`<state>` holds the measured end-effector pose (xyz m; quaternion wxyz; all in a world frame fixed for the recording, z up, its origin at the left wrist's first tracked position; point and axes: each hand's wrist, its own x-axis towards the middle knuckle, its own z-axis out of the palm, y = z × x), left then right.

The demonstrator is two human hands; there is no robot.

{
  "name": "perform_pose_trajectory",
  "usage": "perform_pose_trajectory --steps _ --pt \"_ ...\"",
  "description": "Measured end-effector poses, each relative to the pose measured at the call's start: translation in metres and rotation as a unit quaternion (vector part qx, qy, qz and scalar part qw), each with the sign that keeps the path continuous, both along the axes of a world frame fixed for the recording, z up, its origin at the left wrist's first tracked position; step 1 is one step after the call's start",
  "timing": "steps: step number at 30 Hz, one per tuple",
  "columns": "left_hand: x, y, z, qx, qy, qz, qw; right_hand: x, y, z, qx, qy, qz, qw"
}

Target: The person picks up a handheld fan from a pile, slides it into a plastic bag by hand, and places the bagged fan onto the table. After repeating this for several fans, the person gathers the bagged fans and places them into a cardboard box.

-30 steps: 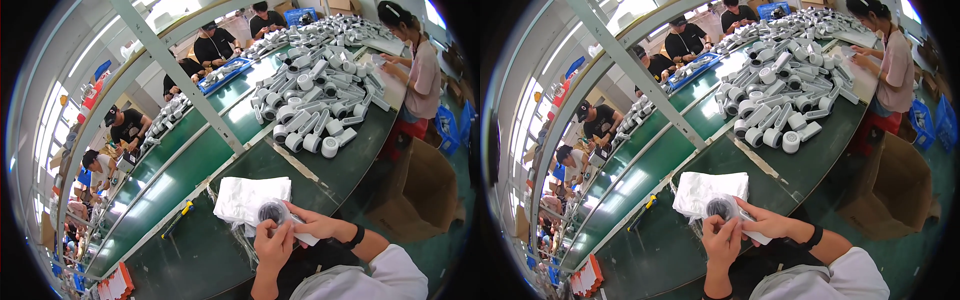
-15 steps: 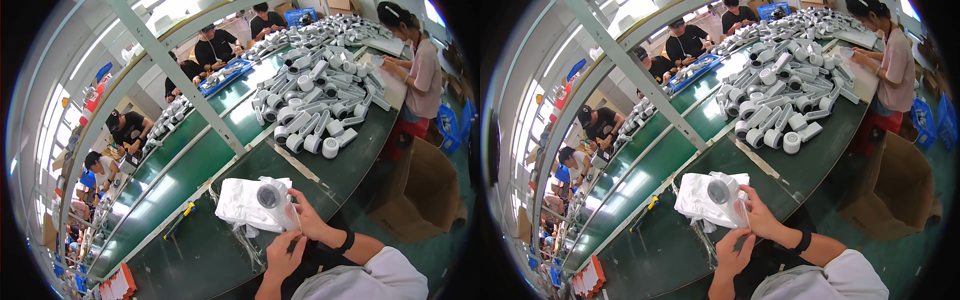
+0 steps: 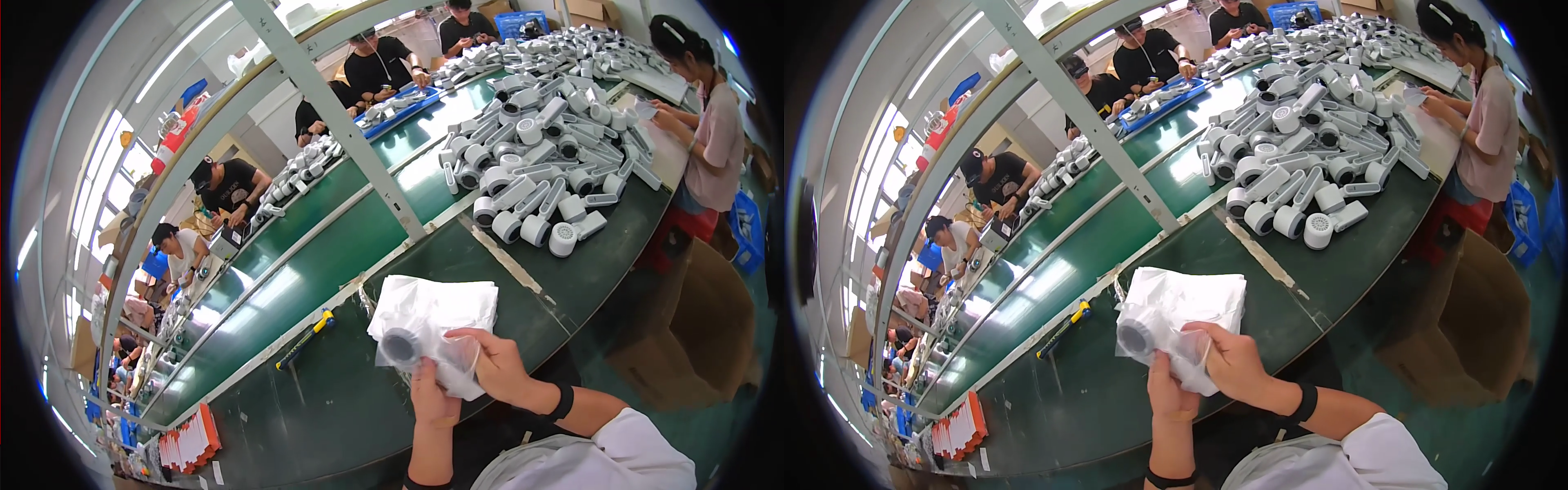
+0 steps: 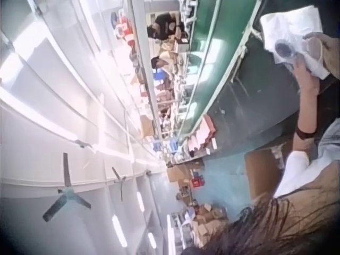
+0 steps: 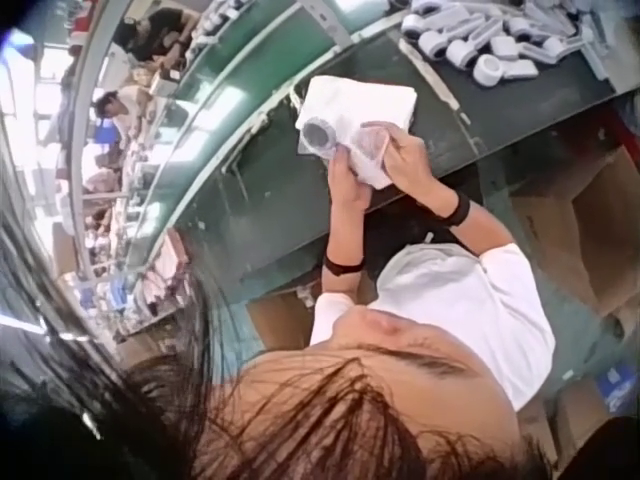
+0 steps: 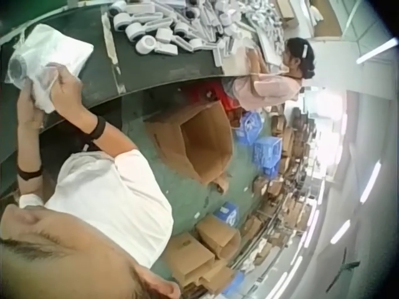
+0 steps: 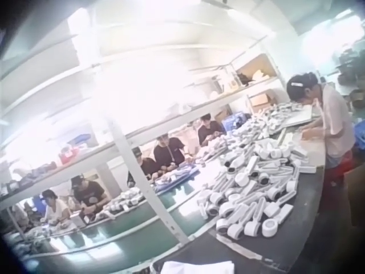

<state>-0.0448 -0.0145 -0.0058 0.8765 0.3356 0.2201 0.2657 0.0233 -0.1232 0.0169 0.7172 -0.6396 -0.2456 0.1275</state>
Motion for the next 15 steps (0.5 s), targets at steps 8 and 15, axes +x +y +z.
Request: perform_pose_trajectory --steps 8,15 --pt "-0.038 0.047 0.009 0.007 0.031 0.046 0.998 -0.008 -0.004 -0.039 0.028 -0.145 -0.083 0.986" --pt "-0.133 0.164 -0.007 0.374 0.370 0.226 0.820 -0.014 -0.023 -0.060 -0.091 -0.108 0.157 0.978"
